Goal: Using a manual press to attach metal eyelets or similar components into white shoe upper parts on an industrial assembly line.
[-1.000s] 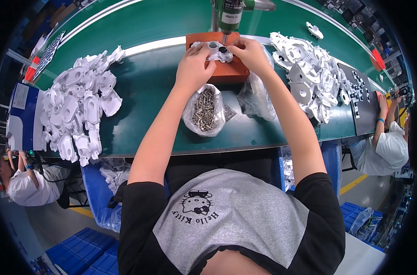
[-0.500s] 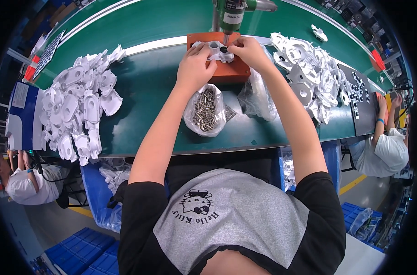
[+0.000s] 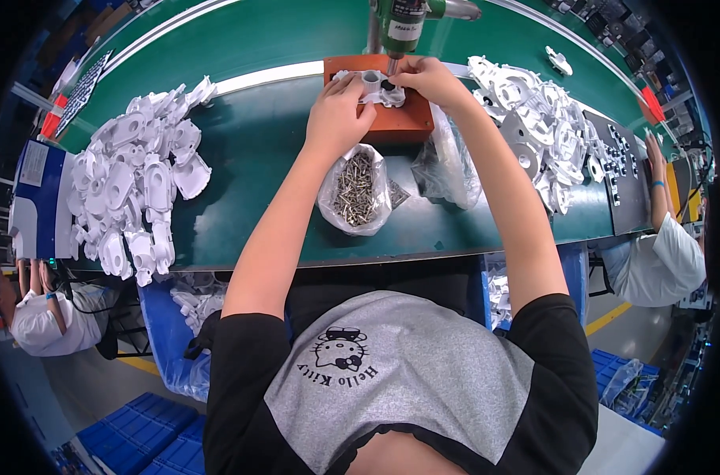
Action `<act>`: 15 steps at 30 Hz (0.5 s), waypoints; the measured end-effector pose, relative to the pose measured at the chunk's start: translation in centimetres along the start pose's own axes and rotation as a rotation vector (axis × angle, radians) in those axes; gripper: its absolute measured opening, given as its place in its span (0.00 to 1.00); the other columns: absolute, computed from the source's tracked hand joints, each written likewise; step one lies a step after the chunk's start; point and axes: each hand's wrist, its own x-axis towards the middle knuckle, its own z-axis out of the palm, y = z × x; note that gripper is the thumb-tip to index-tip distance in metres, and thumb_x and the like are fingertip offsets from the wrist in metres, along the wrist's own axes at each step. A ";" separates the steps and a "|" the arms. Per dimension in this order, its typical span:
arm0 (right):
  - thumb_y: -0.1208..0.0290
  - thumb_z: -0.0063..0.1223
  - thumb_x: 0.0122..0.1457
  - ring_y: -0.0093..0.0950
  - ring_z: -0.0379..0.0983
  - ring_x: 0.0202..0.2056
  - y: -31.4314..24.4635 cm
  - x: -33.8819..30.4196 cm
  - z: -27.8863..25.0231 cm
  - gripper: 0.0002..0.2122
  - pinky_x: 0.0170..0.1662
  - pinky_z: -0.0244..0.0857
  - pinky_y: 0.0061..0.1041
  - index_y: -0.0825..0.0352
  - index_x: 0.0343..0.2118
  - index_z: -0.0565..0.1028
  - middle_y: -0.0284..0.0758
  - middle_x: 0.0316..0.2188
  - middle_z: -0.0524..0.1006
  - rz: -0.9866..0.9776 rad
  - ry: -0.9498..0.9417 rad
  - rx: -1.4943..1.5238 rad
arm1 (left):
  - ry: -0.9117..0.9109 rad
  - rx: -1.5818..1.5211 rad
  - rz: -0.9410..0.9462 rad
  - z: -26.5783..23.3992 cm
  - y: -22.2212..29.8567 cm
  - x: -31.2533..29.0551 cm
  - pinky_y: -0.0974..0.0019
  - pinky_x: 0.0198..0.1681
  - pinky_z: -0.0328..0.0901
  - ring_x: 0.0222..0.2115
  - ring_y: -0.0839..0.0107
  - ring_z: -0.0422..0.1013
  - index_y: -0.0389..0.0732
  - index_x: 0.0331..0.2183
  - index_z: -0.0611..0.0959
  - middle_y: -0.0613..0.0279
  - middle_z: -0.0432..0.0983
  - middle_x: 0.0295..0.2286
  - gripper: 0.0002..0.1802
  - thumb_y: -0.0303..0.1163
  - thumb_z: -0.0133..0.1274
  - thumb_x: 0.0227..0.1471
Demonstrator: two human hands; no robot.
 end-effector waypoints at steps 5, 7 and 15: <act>0.73 0.61 0.46 0.23 0.70 0.28 0.3 0.3 -0.3 0.08 0.33 0.63 0.21 0.72 0.27 0.77 0.33 0.25 0.76 0.020 -0.043 -0.085 | 0.002 0.002 0.007 0.1 0.1 0.0 0.55 0.51 0.63 0.46 0.52 0.68 0.37 0.39 0.75 0.54 0.77 0.33 0.16 0.31 0.51 0.46; 0.73 0.61 0.45 0.23 0.70 0.28 0.5 0.6 -0.4 0.08 0.34 0.63 0.22 0.71 0.27 0.77 0.33 0.26 0.76 0.026 -0.045 -0.126 | -0.009 0.001 0.004 0.1 0.0 0.0 0.55 0.51 0.62 0.46 0.52 0.68 0.37 0.39 0.75 0.54 0.77 0.33 0.16 0.31 0.51 0.46; 0.71 0.54 0.53 0.17 0.65 0.25 0.3 2.3 -3.3 0.05 0.29 0.58 0.17 0.65 0.31 0.74 0.26 0.26 0.74 0.126 0.029 0.084 | -0.036 -0.013 -0.029 -0.3 0.0 0.2 0.54 0.53 0.62 0.46 0.46 0.68 0.32 0.40 0.77 0.41 0.73 0.43 0.20 0.33 0.52 0.45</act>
